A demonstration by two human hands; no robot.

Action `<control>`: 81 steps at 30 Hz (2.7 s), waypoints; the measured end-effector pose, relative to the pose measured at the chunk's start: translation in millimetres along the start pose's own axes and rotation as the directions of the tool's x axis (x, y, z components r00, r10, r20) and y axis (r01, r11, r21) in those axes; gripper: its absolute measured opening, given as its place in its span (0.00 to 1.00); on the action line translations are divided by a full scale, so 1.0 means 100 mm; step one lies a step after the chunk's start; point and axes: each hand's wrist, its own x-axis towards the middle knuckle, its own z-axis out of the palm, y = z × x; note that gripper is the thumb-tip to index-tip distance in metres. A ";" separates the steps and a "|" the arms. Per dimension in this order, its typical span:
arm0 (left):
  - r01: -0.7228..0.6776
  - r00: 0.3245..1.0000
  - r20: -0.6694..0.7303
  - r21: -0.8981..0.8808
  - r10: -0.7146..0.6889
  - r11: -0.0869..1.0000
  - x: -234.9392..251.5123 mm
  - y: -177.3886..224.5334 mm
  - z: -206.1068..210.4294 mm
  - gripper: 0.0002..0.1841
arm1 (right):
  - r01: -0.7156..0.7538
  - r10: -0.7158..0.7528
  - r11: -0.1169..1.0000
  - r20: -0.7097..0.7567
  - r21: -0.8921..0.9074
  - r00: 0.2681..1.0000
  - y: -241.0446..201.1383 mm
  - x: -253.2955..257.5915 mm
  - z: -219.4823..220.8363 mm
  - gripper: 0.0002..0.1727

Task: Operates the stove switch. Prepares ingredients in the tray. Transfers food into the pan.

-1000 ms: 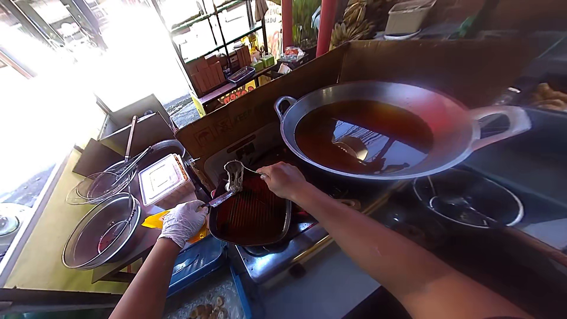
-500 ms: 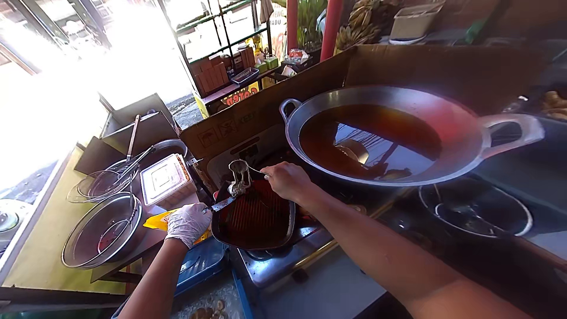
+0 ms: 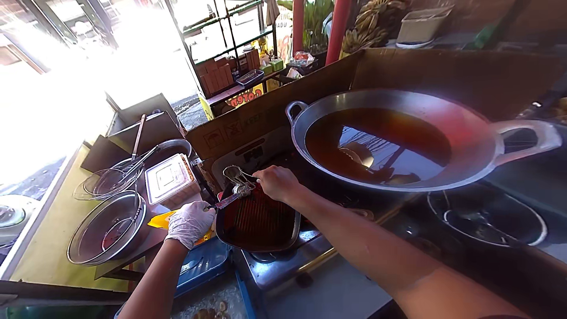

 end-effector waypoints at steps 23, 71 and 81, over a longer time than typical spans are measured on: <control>0.071 0.995 -0.074 0.167 -0.059 0.983 0.29 0.86 0.05 0.18 | -0.064 0.063 0.996 0.024 0.064 0.998 0.20 -0.21 -0.08 0.18; 0.203 0.979 -0.066 0.265 -0.192 0.943 0.06 0.97 -0.16 0.17 | -0.145 0.148 0.953 0.010 0.265 0.989 0.38 -0.43 -0.34 0.15; 0.223 0.975 -0.074 0.268 -0.211 0.937 0.30 1.04 -0.15 0.15 | -0.160 0.149 0.807 0.066 0.568 0.987 0.53 -0.42 -0.26 0.17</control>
